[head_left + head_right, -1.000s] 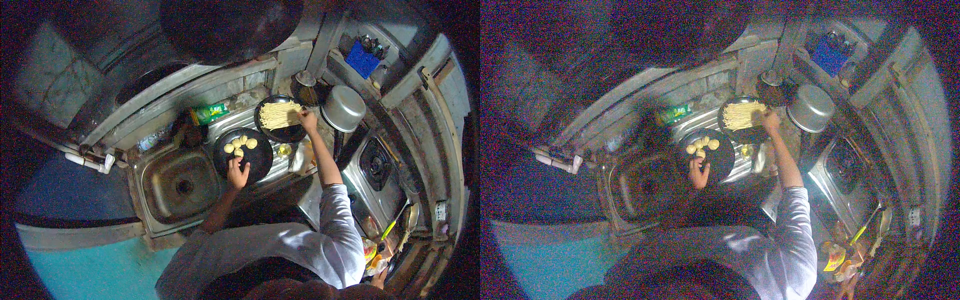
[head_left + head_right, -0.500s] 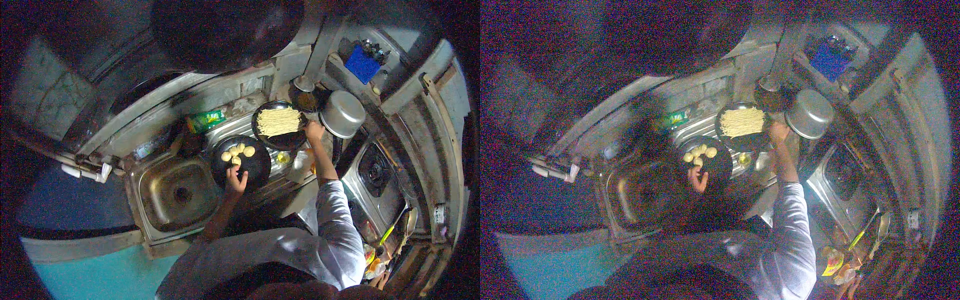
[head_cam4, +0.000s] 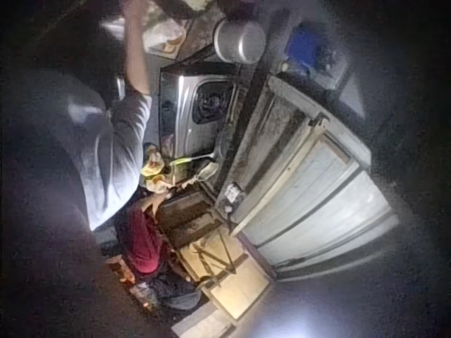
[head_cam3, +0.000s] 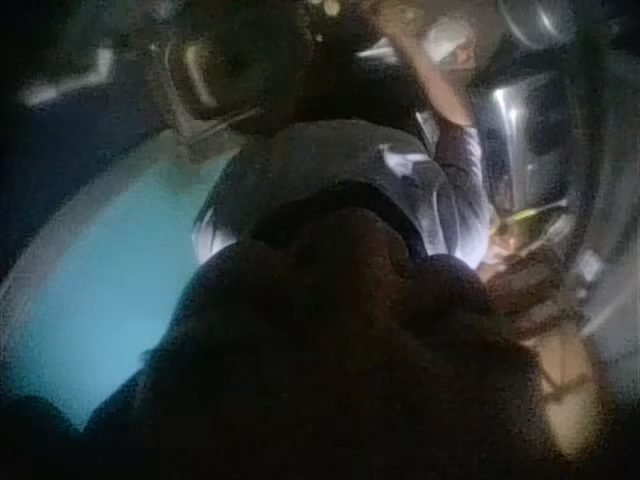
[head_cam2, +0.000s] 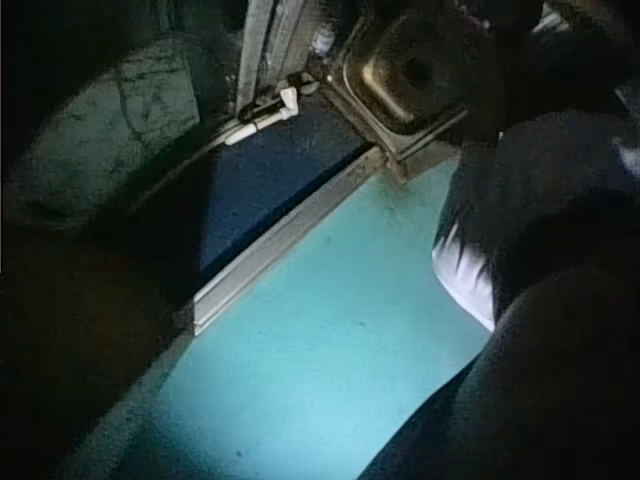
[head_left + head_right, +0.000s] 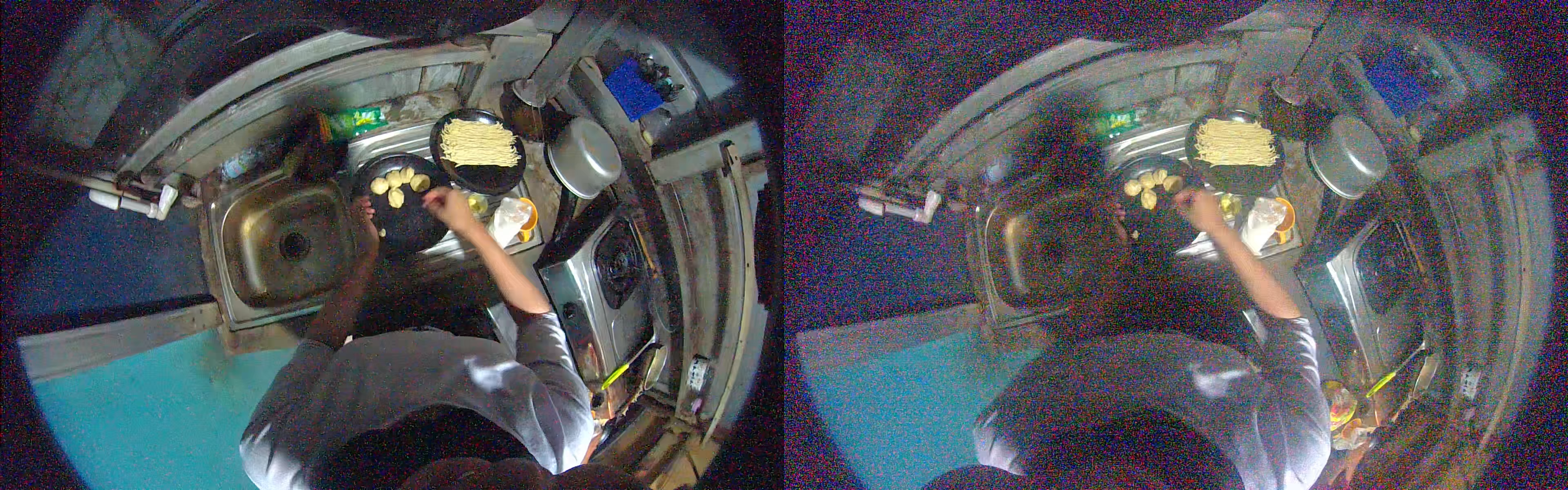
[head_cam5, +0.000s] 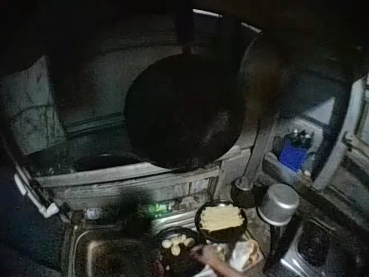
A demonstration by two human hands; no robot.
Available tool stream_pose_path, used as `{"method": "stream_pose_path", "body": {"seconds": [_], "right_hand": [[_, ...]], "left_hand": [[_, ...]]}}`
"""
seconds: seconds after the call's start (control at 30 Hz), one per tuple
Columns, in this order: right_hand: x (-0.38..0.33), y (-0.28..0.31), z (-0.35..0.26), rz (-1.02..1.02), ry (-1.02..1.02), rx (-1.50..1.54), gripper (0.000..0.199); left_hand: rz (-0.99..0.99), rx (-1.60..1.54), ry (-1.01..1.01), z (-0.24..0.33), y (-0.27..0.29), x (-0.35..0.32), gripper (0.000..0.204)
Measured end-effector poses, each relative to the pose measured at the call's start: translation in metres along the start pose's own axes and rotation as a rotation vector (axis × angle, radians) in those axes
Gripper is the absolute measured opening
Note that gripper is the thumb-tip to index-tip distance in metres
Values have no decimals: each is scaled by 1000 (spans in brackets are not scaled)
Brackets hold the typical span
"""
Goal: The person assembles food items by hand in a kitchen. They repeatedly pick up small dough balls from a black plate, insert a thin stick into each one, and place the assembled items onto a separate plate containing noodles. The process is repetitive and performed one item at a time.
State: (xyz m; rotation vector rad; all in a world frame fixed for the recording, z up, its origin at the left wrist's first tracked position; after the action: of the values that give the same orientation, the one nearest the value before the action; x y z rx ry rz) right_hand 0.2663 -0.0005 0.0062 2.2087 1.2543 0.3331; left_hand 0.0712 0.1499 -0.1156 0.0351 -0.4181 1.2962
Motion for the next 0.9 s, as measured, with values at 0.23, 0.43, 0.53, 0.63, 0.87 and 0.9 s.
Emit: {"method": "stream_pose_path", "body": {"seconds": [0.23, 0.43, 0.53, 0.63, 0.87, 0.9], "right_hand": [[-37, -147, -10, -227, 113, -324, 27], [-45, -108, -17, -267, 77, -524, 19], [-38, -61, 5, -143, -161, -769, 17], [-30, -46, 38, 131, -96, -503, 12], [-90, -101, -76, -46, -18, 229, 25], [-100, -120, -72, 140, 109, 273, 31]], "left_hand": [[98, -31, 191, 32, 14, 20, 40], [20, -31, 42, -10, 21, 1, 33], [-157, 101, 192, 26, 3, -3, 30], [-180, 72, 320, 49, -16, -14, 31], [-157, -429, 918, 73, -35, -44, 65], [-162, -468, 934, 75, -37, -36, 66]]}}
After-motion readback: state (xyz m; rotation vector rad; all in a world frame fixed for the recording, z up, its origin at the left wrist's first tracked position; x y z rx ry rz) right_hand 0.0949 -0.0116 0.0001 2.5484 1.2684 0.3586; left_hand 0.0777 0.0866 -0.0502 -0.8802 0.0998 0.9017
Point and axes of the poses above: each hand's wrist, its own x-axis towards the middle knuckle, its own y-axis out of the back of the hand, z = x × y, the point moved 5 cm from there along x, towards the middle knuckle, and after that the axes turned 8 degrees about -y, right-handed, at the moved point
